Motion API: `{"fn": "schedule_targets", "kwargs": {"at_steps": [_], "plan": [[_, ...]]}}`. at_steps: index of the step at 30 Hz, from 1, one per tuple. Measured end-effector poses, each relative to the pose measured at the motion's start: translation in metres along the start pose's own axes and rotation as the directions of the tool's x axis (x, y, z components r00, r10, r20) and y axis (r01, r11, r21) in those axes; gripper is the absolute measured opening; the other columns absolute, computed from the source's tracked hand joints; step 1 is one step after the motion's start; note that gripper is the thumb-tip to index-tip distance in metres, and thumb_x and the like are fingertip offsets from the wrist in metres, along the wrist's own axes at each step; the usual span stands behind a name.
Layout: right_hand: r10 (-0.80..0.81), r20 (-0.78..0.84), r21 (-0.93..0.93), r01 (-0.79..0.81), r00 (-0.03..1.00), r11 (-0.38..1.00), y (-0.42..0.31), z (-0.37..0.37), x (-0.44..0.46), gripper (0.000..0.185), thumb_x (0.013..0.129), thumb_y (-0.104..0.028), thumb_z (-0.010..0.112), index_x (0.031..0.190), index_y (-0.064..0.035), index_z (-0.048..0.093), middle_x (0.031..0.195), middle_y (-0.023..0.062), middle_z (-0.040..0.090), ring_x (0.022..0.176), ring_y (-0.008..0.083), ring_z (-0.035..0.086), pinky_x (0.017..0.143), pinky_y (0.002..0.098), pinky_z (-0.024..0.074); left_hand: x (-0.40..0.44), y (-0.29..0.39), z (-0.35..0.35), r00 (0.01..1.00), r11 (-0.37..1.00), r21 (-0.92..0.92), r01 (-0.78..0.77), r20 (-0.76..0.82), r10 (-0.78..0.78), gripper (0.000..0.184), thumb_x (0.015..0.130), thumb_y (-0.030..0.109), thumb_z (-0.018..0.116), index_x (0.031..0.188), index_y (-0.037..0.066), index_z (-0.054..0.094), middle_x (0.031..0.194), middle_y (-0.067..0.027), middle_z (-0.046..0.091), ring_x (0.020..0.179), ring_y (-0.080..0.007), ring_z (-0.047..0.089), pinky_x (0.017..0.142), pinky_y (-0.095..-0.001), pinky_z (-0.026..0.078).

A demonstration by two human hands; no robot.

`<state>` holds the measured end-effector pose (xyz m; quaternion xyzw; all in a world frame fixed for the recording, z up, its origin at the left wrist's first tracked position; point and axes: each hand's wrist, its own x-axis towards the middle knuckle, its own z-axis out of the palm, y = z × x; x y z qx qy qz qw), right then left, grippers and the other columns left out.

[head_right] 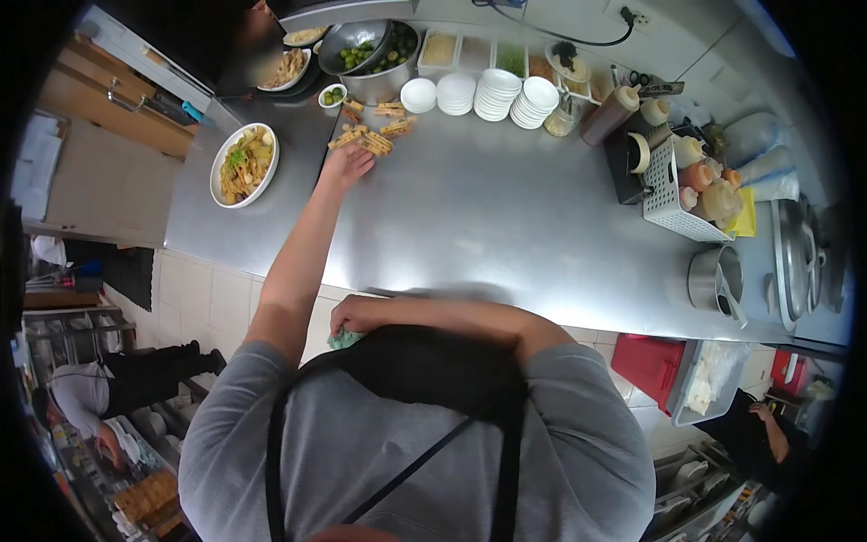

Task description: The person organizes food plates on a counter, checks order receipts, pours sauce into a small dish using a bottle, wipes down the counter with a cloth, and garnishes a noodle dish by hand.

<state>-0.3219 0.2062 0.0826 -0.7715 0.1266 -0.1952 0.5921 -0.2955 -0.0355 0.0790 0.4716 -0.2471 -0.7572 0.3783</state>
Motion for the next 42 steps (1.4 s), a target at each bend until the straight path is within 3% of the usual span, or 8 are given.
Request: {"fn": "schedule_targets", "kwargs": {"at_steps": [5, 9, 11, 16, 25, 27, 34, 42], "plan": [[-0.002, -0.530, -0.217, -0.134, 0.848, 0.967, -0.037, -0.086, -0.037, 0.025, 0.072, -0.003, 0.048, 0.094, -0.0056, 0.059, 0.090, 0.0118, 0.058, 0.081, 0.0269, 0.056, 0.075, 0.0340, 0.0436, -0.042, 0.022, 0.017, 0.978, 0.904, 0.391, -0.173, -0.042, 0.205, 0.046, 0.079, 0.017, 0.055, 0.122, 0.007, 0.040, 0.116, -0.0079, 0.046, 0.108, -0.0224, 0.044, 0.092, -0.0383, 0.035], [0.184, -0.869, 0.042, -0.303, 0.460, 0.952, -0.074, -0.130, -0.099, 0.021, 0.079, -0.012, 0.053, 0.099, -0.0059, 0.058, 0.101, 0.0097, 0.057, 0.088, 0.0197, 0.055, 0.077, 0.0304, 0.0431, -0.104, 0.014, 0.046, 0.832, 0.661, 0.546, -0.514, 0.504, 0.231, 0.038, 0.075, 0.016, 0.062, 0.111, 0.010, 0.055, 0.133, -0.0047, 0.034, 0.119, -0.0184, 0.036, 0.096, -0.0402, 0.030], [0.421, -0.899, 0.438, 0.241, 0.120, 0.866, -0.083, -0.138, -0.117, 0.025, 0.081, -0.012, 0.053, 0.105, -0.0064, 0.057, 0.103, 0.0089, 0.057, 0.091, 0.0152, 0.054, 0.078, 0.0278, 0.0423, -0.138, -0.013, 0.076, 0.533, 0.109, 0.540, -0.834, 0.740, 0.411, 0.036, 0.070, 0.014, 0.063, 0.106, 0.015, 0.060, 0.137, -0.0096, 0.025, 0.123, -0.0289, 0.030, 0.098, -0.0398, 0.028], [0.191, -0.980, 0.170, -0.251, 0.063, 0.953, -0.097, -0.125, -0.160, 0.023, 0.080, -0.012, 0.053, 0.101, -0.0050, 0.059, 0.101, 0.0100, 0.059, 0.088, 0.0170, 0.056, 0.077, 0.0283, 0.0429, -0.176, -0.003, 0.141, 0.475, -0.359, 0.581, -0.730, 0.810, 0.343, 0.034, 0.065, 0.012, 0.067, 0.099, 0.014, 0.063, 0.139, -0.0098, 0.021, 0.123, -0.0407, 0.022, 0.100, -0.0397, 0.026], [-0.087, -0.995, -0.082, -0.870, 0.045, 0.487, -0.052, -0.069, -0.283, 0.045, 0.075, -0.027, 0.060, 0.111, -0.0020, 0.051, 0.113, 0.0207, 0.049, 0.103, 0.0358, 0.048, 0.087, 0.0400, 0.0382, -0.174, 0.143, 0.288, 0.151, 0.082, 0.149, -0.985, 0.542, 0.827, 0.028, 0.077, 0.015, 0.059, 0.103, 0.005, 0.057, 0.110, -0.0084, 0.053, 0.102, -0.0151, 0.048, 0.087, -0.0276, 0.037], [-0.113, -0.992, -0.063, -0.997, 0.057, 0.053, -0.025, -0.059, -0.283, 0.063, 0.072, -0.036, 0.061, 0.120, -0.0014, 0.041, 0.122, 0.0220, 0.040, 0.113, 0.0375, 0.037, 0.095, 0.0465, 0.0282, -0.182, 0.163, 0.316, 0.159, 0.142, 0.072, -0.987, 0.508, 0.846, 0.028, 0.079, 0.016, 0.058, 0.104, 0.003, 0.056, 0.104, -0.0065, 0.056, 0.099, -0.0122, 0.049, 0.084, -0.0262, 0.038], [0.034, -0.694, -0.679, -0.670, 0.719, 0.300, -0.004, -0.035, -0.176, 0.056, 0.075, -0.035, 0.056, 0.120, -0.0052, 0.040, 0.127, 0.0155, 0.036, 0.120, 0.0319, 0.031, 0.096, 0.0480, 0.0253, -0.201, 0.172, 0.339, 0.399, 0.592, -0.170, -0.788, 0.591, 0.701, 0.021, 0.080, 0.010, 0.053, 0.097, -0.003, 0.054, 0.094, -0.0093, 0.058, 0.087, -0.0167, 0.055, 0.076, -0.0339, 0.046], [-0.022, -0.833, -0.525, -0.776, 0.553, 0.349, -0.016, -0.047, -0.217, 0.044, 0.078, -0.032, 0.054, 0.118, -0.0135, 0.046, 0.125, 0.0103, 0.041, 0.119, 0.0295, 0.034, 0.096, 0.0466, 0.0265, -0.215, 0.169, 0.358, 0.408, 0.695, -0.424, -0.581, 0.588, 0.699, 0.010, 0.076, 0.001, 0.052, 0.084, -0.006, 0.053, 0.084, -0.0120, 0.058, 0.076, -0.0174, 0.056, 0.074, -0.0359, 0.050]]}}
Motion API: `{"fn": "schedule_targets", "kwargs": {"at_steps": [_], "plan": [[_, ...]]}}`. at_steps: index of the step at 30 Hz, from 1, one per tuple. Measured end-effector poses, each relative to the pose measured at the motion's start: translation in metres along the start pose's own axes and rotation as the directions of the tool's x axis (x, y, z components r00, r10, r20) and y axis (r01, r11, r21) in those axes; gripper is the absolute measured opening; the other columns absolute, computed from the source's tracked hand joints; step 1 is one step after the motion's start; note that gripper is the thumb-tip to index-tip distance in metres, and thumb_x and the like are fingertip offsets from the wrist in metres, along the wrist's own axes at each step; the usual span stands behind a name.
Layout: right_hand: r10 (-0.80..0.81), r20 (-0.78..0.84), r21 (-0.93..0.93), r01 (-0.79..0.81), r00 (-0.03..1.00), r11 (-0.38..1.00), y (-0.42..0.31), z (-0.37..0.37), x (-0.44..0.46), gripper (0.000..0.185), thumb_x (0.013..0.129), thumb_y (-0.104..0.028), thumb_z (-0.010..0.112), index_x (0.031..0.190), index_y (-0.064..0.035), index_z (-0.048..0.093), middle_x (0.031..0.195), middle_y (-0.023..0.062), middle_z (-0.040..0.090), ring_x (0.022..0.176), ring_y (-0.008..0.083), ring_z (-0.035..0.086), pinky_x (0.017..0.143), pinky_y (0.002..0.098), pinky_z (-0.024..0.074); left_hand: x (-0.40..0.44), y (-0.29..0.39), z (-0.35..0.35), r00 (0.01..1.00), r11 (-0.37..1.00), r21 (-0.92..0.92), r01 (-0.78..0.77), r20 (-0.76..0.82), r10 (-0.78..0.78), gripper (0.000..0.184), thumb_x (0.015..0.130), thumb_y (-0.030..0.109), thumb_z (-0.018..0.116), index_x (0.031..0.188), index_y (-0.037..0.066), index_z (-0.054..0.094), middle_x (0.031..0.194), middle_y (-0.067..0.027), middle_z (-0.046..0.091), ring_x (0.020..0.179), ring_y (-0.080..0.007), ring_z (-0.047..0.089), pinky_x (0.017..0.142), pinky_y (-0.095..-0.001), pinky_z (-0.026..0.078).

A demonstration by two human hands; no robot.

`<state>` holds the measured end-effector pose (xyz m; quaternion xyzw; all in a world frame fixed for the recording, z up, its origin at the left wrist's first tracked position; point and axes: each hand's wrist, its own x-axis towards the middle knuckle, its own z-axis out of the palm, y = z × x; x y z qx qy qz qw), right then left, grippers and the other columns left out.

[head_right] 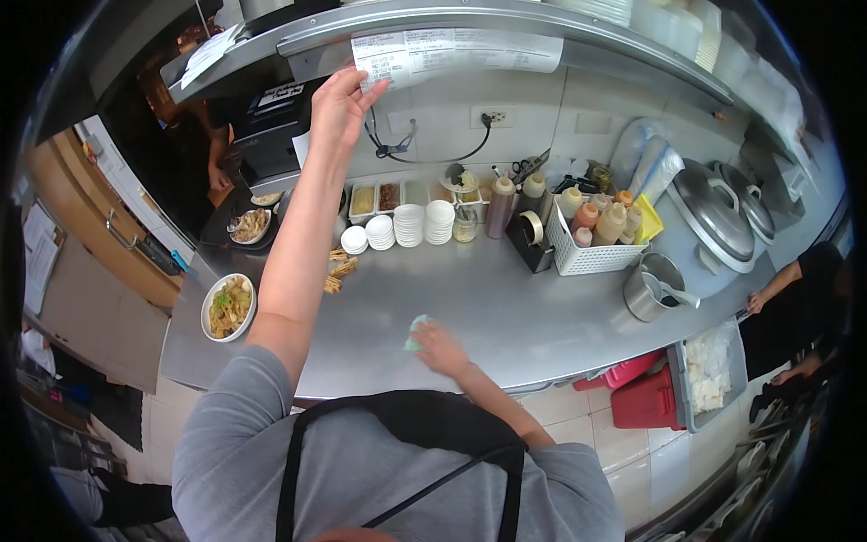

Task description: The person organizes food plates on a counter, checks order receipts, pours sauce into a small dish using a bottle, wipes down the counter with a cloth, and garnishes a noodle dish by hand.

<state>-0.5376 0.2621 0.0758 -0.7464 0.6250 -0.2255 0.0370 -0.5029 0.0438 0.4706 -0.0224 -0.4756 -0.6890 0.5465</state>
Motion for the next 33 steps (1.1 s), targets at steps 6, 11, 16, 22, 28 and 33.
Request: {"fn": "schedule_targets", "kwargs": {"at_steps": [6, 11, 16, 22, 28, 33], "plan": [[0.348, -0.354, -0.166, -0.425, 0.868, 0.890, 0.066, -0.028, -0.053, 0.037, 0.077, -0.024, 0.055, 0.111, -0.0123, 0.052, 0.119, 0.0110, 0.046, 0.111, 0.0310, 0.040, 0.091, 0.0437, 0.0315, 0.004, 0.004, 0.001, 0.998, 0.998, 0.060, 0.025, -0.053, -0.022, 0.016, 0.080, 0.006, 0.042, 0.085, -0.005, 0.051, 0.088, -0.0142, 0.057, 0.081, -0.0203, 0.057, 0.073, -0.0390, 0.052], [0.645, -0.447, -0.110, -0.754, 0.619, 0.648, 0.109, -0.071, -0.121, 0.018, 0.079, -0.017, 0.051, 0.093, -0.0067, 0.056, 0.097, 0.0153, 0.053, 0.094, 0.0323, 0.046, 0.075, 0.0436, 0.0379, 0.007, 0.017, 0.008, 1.000, 0.968, 0.251, 0.002, 0.029, -0.010, 0.028, 0.084, 0.016, 0.046, 0.096, -0.008, 0.051, 0.088, -0.0143, 0.058, 0.082, -0.0213, 0.058, 0.068, -0.0310, 0.053], [0.883, -0.398, 0.161, -0.928, 0.250, 0.335, 0.172, -0.088, -0.159, 0.022, 0.084, -0.024, 0.046, 0.086, -0.0054, 0.057, 0.084, 0.0133, 0.055, 0.094, 0.0292, 0.047, 0.074, 0.0459, 0.0374, 0.024, 0.025, 0.005, 0.999, 0.867, 0.496, -0.034, 0.037, 0.018, 0.020, 0.081, 0.014, 0.056, 0.087, -0.006, 0.058, 0.080, -0.0084, 0.058, 0.068, -0.0123, 0.056, 0.061, -0.0243, 0.053], [0.701, -0.570, -0.194, -0.900, 0.428, 0.391, 0.131, -0.159, -0.105, 0.038, 0.077, -0.046, 0.051, 0.099, -0.0165, 0.061, 0.113, 0.0092, 0.051, 0.109, 0.0272, 0.043, 0.090, 0.0554, 0.0236, 0.016, 0.045, -0.036, 0.993, 0.850, 0.526, -0.036, -0.076, 0.089, 0.019, 0.079, 0.012, 0.058, 0.086, -0.006, 0.059, 0.067, -0.0025, 0.052, 0.055, -0.0078, 0.049, 0.059, -0.0246, 0.054], [0.368, -0.678, 0.218, -0.303, 0.637, 0.928, 0.092, -0.238, 0.041, 0.036, 0.073, -0.030, 0.062, 0.102, -0.0085, 0.059, 0.109, 0.0177, 0.052, 0.106, 0.0324, 0.045, 0.090, 0.0372, 0.0355, 0.018, 0.055, -0.049, 0.993, 0.863, 0.504, -0.017, -0.092, 0.074, 0.020, 0.080, 0.014, 0.057, 0.087, -0.005, 0.057, 0.079, -0.0088, 0.058, 0.069, -0.0140, 0.058, 0.064, -0.0270, 0.053], [0.133, -0.724, 0.207, 0.030, 0.676, 0.978, 0.031, -0.292, 0.162, 0.037, 0.078, -0.023, 0.057, 0.109, -0.0048, 0.052, 0.109, 0.0152, 0.053, 0.103, 0.0272, 0.048, 0.087, 0.0336, 0.0379, 0.018, 0.063, -0.033, 0.994, 0.882, 0.470, -0.028, -0.082, 0.075, 0.028, 0.084, 0.021, 0.053, 0.091, -0.006, 0.055, 0.085, -0.0130, 0.059, 0.073, -0.0179, 0.059, 0.067, -0.0287, 0.052]]}}
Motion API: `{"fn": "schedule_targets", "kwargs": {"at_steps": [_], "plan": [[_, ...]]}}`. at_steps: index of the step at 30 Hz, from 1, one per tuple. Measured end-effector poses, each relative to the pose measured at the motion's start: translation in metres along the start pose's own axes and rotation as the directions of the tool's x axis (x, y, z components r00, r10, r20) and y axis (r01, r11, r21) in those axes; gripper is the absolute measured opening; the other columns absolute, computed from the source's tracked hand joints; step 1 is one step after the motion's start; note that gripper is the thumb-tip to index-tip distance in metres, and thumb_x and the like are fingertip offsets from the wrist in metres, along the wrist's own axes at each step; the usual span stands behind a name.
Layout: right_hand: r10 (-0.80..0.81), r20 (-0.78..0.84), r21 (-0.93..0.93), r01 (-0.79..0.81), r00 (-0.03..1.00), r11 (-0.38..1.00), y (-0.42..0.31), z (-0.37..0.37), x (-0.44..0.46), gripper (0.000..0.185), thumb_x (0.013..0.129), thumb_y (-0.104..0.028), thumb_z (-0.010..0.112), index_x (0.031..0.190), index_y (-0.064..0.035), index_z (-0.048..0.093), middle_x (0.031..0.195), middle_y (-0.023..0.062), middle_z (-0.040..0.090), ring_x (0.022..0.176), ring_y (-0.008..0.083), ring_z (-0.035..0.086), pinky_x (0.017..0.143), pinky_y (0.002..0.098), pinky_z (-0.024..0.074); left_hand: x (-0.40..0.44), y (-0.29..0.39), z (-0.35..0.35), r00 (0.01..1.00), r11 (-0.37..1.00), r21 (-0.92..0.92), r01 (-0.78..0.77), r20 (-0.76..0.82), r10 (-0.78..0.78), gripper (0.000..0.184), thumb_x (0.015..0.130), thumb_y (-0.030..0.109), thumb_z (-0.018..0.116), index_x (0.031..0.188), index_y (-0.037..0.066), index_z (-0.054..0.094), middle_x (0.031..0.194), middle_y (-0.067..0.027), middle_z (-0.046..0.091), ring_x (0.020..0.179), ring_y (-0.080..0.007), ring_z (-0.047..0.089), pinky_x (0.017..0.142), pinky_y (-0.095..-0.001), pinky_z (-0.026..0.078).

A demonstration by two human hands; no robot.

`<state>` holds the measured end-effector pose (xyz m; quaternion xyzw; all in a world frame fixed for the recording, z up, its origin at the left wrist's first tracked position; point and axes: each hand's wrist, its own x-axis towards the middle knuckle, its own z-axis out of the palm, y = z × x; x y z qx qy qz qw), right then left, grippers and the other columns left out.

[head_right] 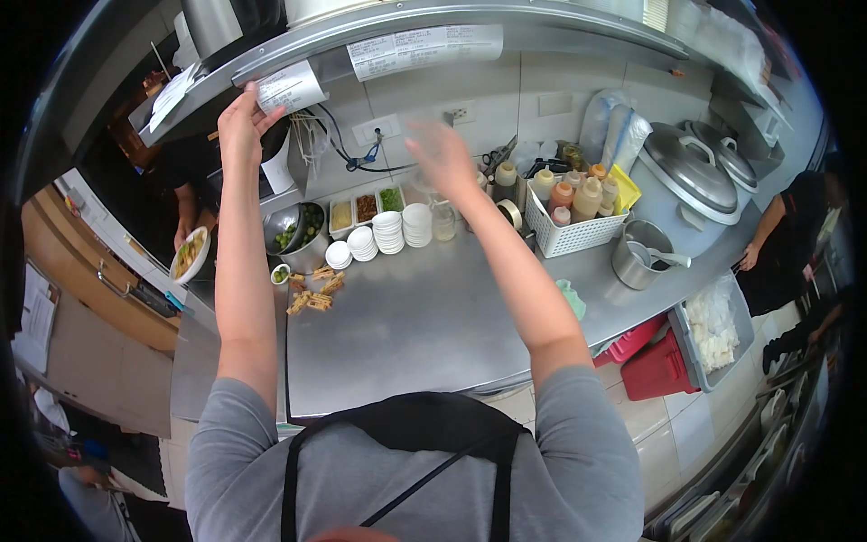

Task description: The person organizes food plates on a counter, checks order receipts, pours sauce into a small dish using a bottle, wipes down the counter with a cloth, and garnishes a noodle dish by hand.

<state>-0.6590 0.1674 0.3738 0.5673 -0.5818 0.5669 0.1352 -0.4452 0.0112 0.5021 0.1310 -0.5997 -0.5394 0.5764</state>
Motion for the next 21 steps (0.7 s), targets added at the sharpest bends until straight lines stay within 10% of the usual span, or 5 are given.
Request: {"fn": "schedule_targets", "kwargs": {"at_steps": [2, 4, 7, 21], "plan": [[0.053, 0.014, 0.127, -0.054, 0.998, 0.990, -0.019, 0.020, 0.032, 0.039, 0.078, -0.018, 0.057, 0.115, -0.0070, 0.049, 0.111, 0.0114, 0.053, 0.105, 0.0226, 0.048, 0.086, 0.0321, 0.0379, -0.009, 0.004, -0.002, 1.000, 0.999, -0.030, 0.016, 0.002, -0.016, 0.031, 0.085, 0.024, 0.051, 0.092, -0.007, 0.054, 0.086, -0.0142, 0.059, 0.075, -0.0189, 0.060, 0.067, -0.0292, 0.052], [0.418, 0.118, 0.842, -0.314, 0.901, 0.438, -0.024, 0.035, 0.058, 0.044, 0.077, -0.024, 0.058, 0.115, -0.0053, 0.047, 0.110, 0.0104, 0.053, 0.111, 0.0239, 0.042, 0.096, 0.0402, 0.0257, -0.020, 0.005, -0.011, 0.999, 0.997, 0.060, 0.041, -0.012, -0.040, 0.036, 0.086, 0.027, 0.049, 0.095, -0.007, 0.053, 0.090, -0.0155, 0.060, 0.079, -0.0198, 0.060, 0.068, -0.0302, 0.051], [0.439, 0.214, 0.955, -0.281, 0.873, 0.092, -0.039, 0.037, 0.074, 0.036, 0.074, -0.022, 0.060, 0.105, -0.0064, 0.049, 0.101, 0.0043, 0.055, 0.106, 0.0176, 0.043, 0.093, 0.0438, 0.0223, -0.038, -0.008, -0.035, 1.000, 0.992, 0.129, 0.015, 0.024, -0.018, 0.033, 0.085, 0.027, 0.050, 0.098, -0.004, 0.054, 0.090, -0.0133, 0.060, 0.079, -0.0186, 0.060, 0.069, -0.0286, 0.050], [0.523, 0.328, 0.904, -0.421, 0.787, 0.067, -0.076, 0.080, 0.057, 0.023, 0.071, -0.022, 0.063, 0.085, -0.0159, 0.045, 0.093, 0.0009, 0.052, 0.097, 0.0170, 0.044, 0.088, 0.0427, 0.0220, -0.268, -0.093, -0.142, 0.776, 0.765, 0.196, 0.614, 0.028, -0.630, 0.022, 0.085, 0.019, 0.051, 0.094, 0.000, 0.056, 0.088, -0.0090, 0.061, 0.077, -0.0163, 0.059, 0.068, -0.0273, 0.047]]}}
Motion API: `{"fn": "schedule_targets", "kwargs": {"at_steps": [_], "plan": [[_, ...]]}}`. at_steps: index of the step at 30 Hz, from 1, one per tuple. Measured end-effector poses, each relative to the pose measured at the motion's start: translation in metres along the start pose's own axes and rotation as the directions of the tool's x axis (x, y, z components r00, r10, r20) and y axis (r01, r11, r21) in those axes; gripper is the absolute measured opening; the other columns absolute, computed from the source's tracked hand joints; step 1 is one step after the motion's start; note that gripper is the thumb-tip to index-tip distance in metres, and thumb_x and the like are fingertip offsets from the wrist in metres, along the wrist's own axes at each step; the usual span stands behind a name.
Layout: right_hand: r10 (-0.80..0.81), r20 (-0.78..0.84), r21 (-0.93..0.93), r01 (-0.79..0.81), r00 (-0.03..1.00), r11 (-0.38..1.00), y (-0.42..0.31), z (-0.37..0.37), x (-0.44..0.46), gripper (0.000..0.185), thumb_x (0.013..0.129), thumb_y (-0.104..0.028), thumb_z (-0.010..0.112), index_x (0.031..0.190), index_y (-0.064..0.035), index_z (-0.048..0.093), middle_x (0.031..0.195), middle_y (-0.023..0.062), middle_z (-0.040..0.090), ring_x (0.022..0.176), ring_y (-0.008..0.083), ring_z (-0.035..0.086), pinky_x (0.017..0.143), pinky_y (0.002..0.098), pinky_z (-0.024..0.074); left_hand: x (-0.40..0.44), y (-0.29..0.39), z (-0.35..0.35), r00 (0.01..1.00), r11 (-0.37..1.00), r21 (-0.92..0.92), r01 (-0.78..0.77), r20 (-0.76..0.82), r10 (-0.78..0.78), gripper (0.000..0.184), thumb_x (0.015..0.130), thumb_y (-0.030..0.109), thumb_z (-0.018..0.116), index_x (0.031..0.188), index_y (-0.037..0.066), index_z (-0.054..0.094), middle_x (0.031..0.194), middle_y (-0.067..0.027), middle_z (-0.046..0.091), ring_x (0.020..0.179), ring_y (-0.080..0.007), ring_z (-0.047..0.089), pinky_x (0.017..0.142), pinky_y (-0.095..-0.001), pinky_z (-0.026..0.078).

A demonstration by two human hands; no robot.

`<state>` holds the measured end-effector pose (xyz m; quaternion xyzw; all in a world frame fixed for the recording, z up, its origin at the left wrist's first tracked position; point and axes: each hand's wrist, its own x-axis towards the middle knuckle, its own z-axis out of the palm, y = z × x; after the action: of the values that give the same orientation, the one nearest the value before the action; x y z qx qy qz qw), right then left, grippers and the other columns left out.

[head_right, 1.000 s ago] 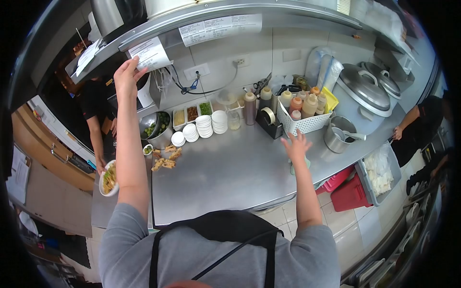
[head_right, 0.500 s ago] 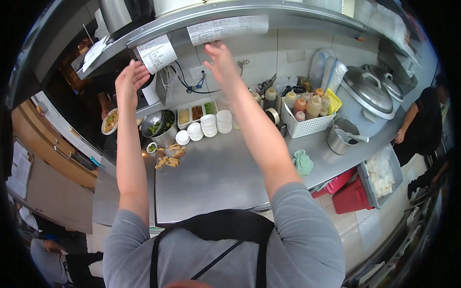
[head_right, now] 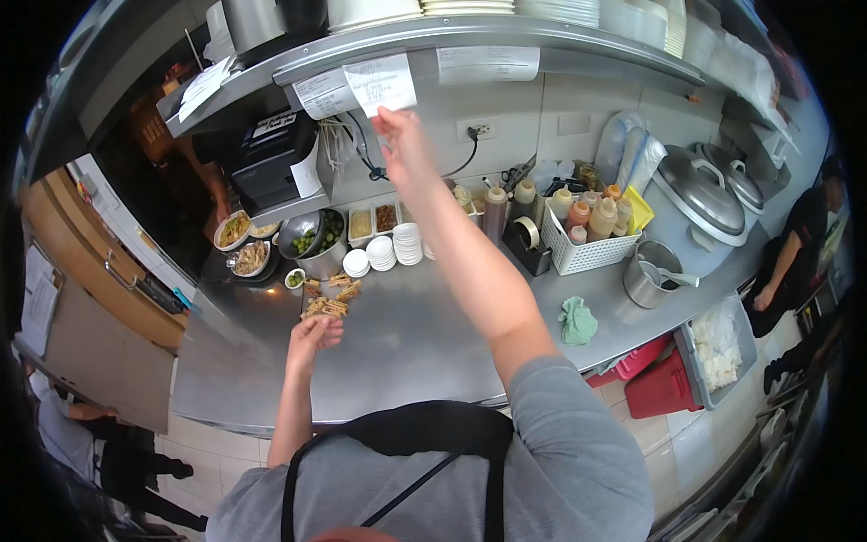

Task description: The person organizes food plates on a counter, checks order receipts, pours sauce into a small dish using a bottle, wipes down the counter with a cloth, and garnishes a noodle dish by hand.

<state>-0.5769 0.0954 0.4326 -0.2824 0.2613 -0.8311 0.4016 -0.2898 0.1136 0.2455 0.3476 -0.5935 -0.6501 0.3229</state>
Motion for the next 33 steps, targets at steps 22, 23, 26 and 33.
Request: {"fn": "schedule_targets", "kwargs": {"at_steps": [22, 23, 26, 33], "plan": [[-0.025, -0.176, 0.128, 0.048, 0.984, 0.991, -0.020, -0.017, -0.008, 0.032, 0.071, -0.027, 0.068, 0.094, -0.0213, 0.046, 0.092, -0.0048, 0.049, 0.100, 0.0125, 0.040, 0.091, 0.0428, 0.0172, -0.023, -0.027, 0.002, 0.998, 0.995, -0.073, 0.063, 0.003, -0.063, 0.020, 0.084, 0.018, 0.051, 0.094, 0.002, 0.056, 0.089, -0.0105, 0.061, 0.079, -0.0167, 0.059, 0.068, -0.0274, 0.048], [-0.088, -0.125, 0.109, 0.102, 0.988, 0.989, -0.023, -0.014, -0.001, 0.033, 0.071, -0.029, 0.067, 0.095, -0.0201, 0.045, 0.095, -0.0038, 0.049, 0.101, 0.0134, 0.040, 0.092, 0.0427, 0.0169, -0.023, -0.028, 0.005, 0.998, 0.996, -0.073, 0.053, 0.019, -0.052, 0.020, 0.085, 0.019, 0.051, 0.094, 0.002, 0.056, 0.089, -0.0101, 0.061, 0.078, -0.0167, 0.059, 0.068, -0.0270, 0.048], [-0.131, -0.050, 0.081, 0.135, 0.990, 0.988, -0.028, -0.015, 0.005, 0.040, 0.073, -0.032, 0.066, 0.101, -0.0157, 0.042, 0.102, 0.0002, 0.047, 0.103, 0.0155, 0.039, 0.094, 0.0419, 0.0185, -0.024, -0.034, 0.006, 0.998, 0.995, -0.081, 0.064, 0.029, -0.062, 0.019, 0.085, 0.019, 0.051, 0.093, 0.003, 0.056, 0.089, -0.0098, 0.061, 0.078, -0.0167, 0.059, 0.068, -0.0270, 0.048], [-0.159, -0.067, -0.033, 0.157, 0.985, 0.987, -0.013, -0.037, -0.016, 0.037, 0.077, -0.026, 0.061, 0.104, -0.0092, 0.043, 0.100, 0.0053, 0.051, 0.097, 0.0175, 0.045, 0.086, 0.0381, 0.0341, -0.029, -0.047, -0.002, 0.993, 0.991, -0.072, 0.116, 0.005, -0.116, 0.018, 0.085, 0.016, 0.051, 0.094, 0.001, 0.057, 0.089, -0.0098, 0.061, 0.077, -0.0168, 0.059, 0.066, -0.0266, 0.047]]}}
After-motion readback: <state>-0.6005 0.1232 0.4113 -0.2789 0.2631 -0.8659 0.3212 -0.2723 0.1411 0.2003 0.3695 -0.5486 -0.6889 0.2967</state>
